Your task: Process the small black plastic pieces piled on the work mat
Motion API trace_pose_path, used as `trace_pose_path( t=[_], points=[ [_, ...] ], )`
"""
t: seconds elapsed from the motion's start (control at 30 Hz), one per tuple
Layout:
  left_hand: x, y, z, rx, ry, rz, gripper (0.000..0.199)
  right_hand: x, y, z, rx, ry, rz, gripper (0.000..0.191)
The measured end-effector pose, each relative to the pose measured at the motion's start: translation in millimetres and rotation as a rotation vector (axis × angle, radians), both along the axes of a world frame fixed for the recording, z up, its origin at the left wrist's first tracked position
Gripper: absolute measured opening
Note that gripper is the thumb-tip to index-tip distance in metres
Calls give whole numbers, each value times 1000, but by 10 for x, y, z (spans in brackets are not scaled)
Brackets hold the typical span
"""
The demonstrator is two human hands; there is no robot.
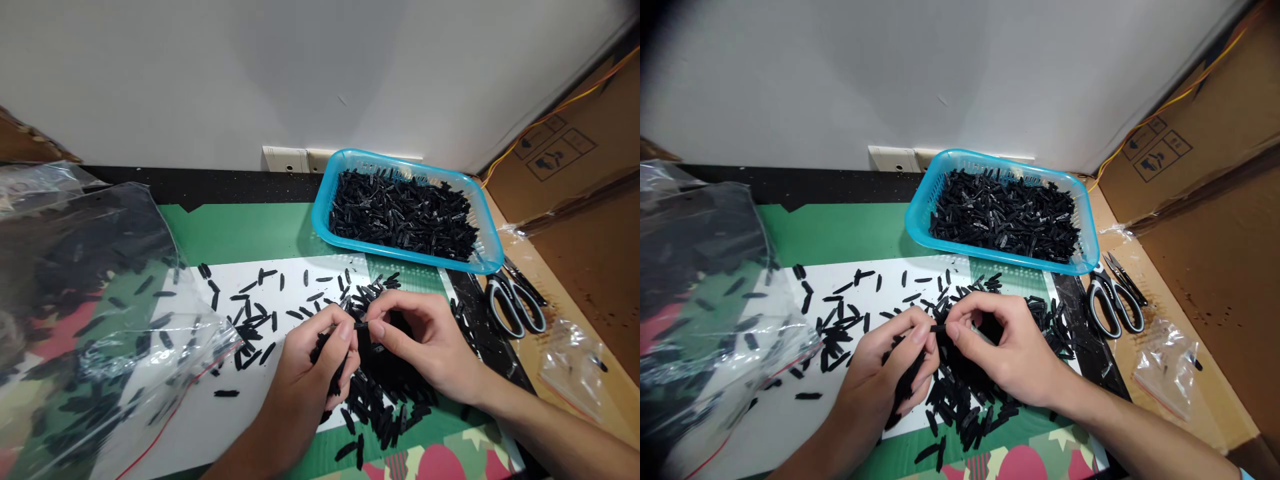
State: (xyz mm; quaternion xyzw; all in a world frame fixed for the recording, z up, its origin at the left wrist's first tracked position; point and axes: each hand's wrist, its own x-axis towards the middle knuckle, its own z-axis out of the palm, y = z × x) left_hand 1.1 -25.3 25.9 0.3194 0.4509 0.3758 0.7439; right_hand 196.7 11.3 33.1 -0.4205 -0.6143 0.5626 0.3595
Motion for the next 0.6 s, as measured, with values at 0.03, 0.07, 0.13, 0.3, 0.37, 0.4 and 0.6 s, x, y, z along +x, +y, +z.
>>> trace_pose_path(
  t=[0.03,0.07,0.13,0.3,0.37,0.4,0.6],
  points=[
    [1,1,0,-1,-4,1,43,1,1,1,-2,1,1,15],
    [1,2,0,-3,-6,3,43,2,3,1,-5,2,2,15],
    [2,4,-1,-6,0,3,44,2,5,2,-15,2,5,16],
    [10,5,0,5,8,-3,44,-5,7,7,-31,1,11,19],
    [10,7,-4,4,-2,3,44,0,7,7,-16,-9,11,23],
    [9,10,-7,2,-5,5,44,5,6,6,7,-26,3,24],
    [-10,59,16,-31,10,85,40,56,3,-14,252,-154,-128,22]
  ],
)
